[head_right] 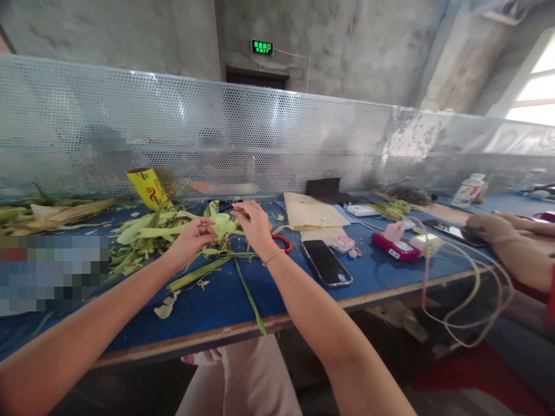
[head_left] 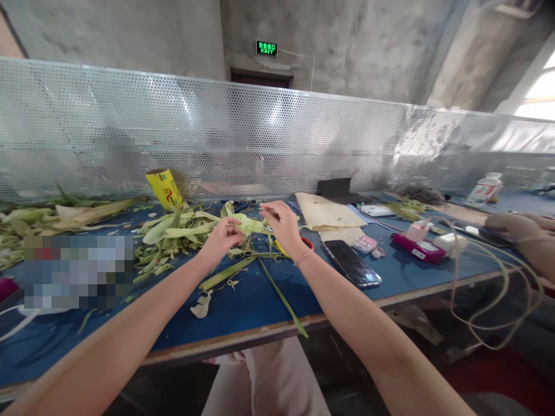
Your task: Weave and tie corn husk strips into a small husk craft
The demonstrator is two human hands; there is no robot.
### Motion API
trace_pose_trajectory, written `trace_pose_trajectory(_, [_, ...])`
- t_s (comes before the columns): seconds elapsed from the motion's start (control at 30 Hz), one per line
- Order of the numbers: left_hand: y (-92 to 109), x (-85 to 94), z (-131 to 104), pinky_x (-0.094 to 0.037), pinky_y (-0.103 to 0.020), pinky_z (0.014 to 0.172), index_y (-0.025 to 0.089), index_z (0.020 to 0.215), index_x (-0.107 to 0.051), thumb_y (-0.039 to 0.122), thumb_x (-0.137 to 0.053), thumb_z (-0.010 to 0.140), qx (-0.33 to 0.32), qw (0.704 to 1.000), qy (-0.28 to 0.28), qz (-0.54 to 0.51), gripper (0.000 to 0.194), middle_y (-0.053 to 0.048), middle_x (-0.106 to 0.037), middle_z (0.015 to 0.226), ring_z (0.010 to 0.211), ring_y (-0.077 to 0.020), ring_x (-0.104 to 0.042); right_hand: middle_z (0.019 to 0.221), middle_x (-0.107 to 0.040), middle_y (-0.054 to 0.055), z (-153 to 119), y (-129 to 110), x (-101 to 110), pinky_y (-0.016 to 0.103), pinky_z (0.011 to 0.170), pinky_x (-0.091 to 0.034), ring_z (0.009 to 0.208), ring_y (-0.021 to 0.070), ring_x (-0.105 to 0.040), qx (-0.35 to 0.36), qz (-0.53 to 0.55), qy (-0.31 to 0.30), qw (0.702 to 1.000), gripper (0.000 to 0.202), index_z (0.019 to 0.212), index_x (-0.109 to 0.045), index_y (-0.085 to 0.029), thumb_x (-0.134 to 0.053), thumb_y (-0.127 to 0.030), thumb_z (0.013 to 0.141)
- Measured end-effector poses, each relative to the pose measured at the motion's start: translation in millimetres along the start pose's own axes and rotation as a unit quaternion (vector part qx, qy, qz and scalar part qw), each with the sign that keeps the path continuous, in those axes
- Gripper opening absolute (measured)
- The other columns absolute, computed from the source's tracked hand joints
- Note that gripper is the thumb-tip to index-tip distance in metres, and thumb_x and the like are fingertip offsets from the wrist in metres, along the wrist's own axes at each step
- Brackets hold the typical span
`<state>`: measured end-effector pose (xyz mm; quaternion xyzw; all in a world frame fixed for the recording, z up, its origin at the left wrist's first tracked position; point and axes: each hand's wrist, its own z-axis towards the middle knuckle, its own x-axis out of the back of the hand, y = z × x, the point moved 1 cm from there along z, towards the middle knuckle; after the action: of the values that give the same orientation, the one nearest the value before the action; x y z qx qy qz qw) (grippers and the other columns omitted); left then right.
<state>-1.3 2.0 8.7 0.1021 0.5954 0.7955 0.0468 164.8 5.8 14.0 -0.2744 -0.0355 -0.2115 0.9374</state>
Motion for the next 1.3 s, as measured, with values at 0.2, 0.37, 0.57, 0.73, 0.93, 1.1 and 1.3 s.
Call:
trace_pose_trajectory(0.2, [-1, -6.1, -4, -0.041, -0.023, 0.054, 0.016, 0.076, -0.042, 0.010, -0.062, 0.052, 0.109, 0.988, -0.038, -0.104, 0.032, 0.007, -0.052, 0.053, 0.046, -0.0060, -0.049, 0.077, -0.058, 0.002, -1, -2, -3, 0.025, 0.064, -0.044, 0.069, 0.0113, -0.053, -0.040, 0.028, 0.006, 0.999, 0.009, 0.079, -0.062, -0.019, -0.057, -0.022, 0.072])
trace_pose_trajectory(0.37, [-3, -7.4, -5, -0.045, -0.025, 0.059, 0.017, 0.076, -0.044, 0.016, -0.060, 0.056, 0.132, 0.974, -0.083, -0.162, 0.025, 0.003, -0.057, 0.058, 0.055, -0.0095, -0.056, 0.078, -0.058, 0.001, -2, -6, -6, 0.024, 0.059, -0.044, 0.062, 0.0096, -0.052, -0.033, 0.046, -0.039, 0.998, 0.007, 0.076, -0.062, -0.019, -0.056, -0.020, 0.073])
trace_pose_trajectory(0.57, [-3, -6.6, -4, -0.043, -0.023, 0.058, 0.014, 0.069, -0.049, 0.024, -0.068, 0.057, 0.050, 0.994, -0.060, -0.082, 0.024, 0.005, -0.052, 0.056, 0.052, -0.0058, -0.050, 0.077, -0.057, 0.001, -4, -6, -7, 0.024, 0.058, -0.043, 0.061, 0.0094, -0.051, -0.033, 0.052, -0.047, 0.997, 0.006, 0.075, -0.061, -0.019, -0.056, -0.019, 0.073])
trace_pose_trajectory(0.73, [-9, -0.9, 0, -0.041, -0.024, 0.056, 0.015, 0.080, -0.052, 0.029, -0.067, 0.058, 0.016, 0.998, -0.054, 0.008, 0.030, 0.006, -0.051, 0.057, 0.052, -0.0070, -0.050, 0.075, -0.057, 0.000, -2, -7, -3, 0.023, 0.058, -0.042, 0.058, 0.0084, -0.048, -0.043, 0.030, -0.031, 0.998, 0.005, 0.075, -0.061, -0.019, -0.056, -0.021, 0.073])
trace_pose_trajectory(0.93, [-7, -3.2, -1, -0.038, -0.024, 0.051, 0.017, 0.090, -0.050, 0.024, -0.065, 0.059, -0.005, 0.991, -0.122, 0.058, 0.035, 0.009, -0.042, 0.047, 0.046, -0.0077, -0.045, 0.073, -0.055, 0.000, 0, -8, 0, 0.023, 0.061, -0.042, 0.065, 0.0097, -0.049, -0.040, 0.030, -0.005, 0.999, 0.005, 0.075, -0.062, -0.019, -0.057, -0.020, 0.072])
trace_pose_trajectory(1.1, [-5, -8.3, -5, -0.037, -0.024, 0.049, 0.018, 0.101, -0.047, 0.021, -0.063, 0.061, -0.024, 0.990, -0.134, 0.033, 0.044, 0.009, -0.039, 0.049, 0.045, -0.0078, -0.044, 0.090, -0.052, 0.003, -2, -5, -6, 0.025, 0.062, -0.044, 0.067, 0.0097, -0.049, -0.084, 0.057, 0.014, 0.995, 0.019, 0.086, -0.060, -0.019, -0.060, -0.027, 0.069])
trace_pose_trajectory(1.3, [-10, -8.9, -5, -0.038, -0.022, 0.052, 0.018, 0.093, -0.047, 0.019, -0.063, 0.061, -0.010, 0.994, -0.110, -0.019, 0.036, 0.007, -0.046, 0.056, 0.049, -0.0069, -0.046, 0.093, -0.048, 0.003, -5, 8, -22, 0.027, 0.068, -0.046, 0.072, 0.0100, -0.053, -0.215, 0.276, 0.032, 0.936, 0.037, 0.099, -0.044, -0.021, -0.056, -0.035, 0.067])
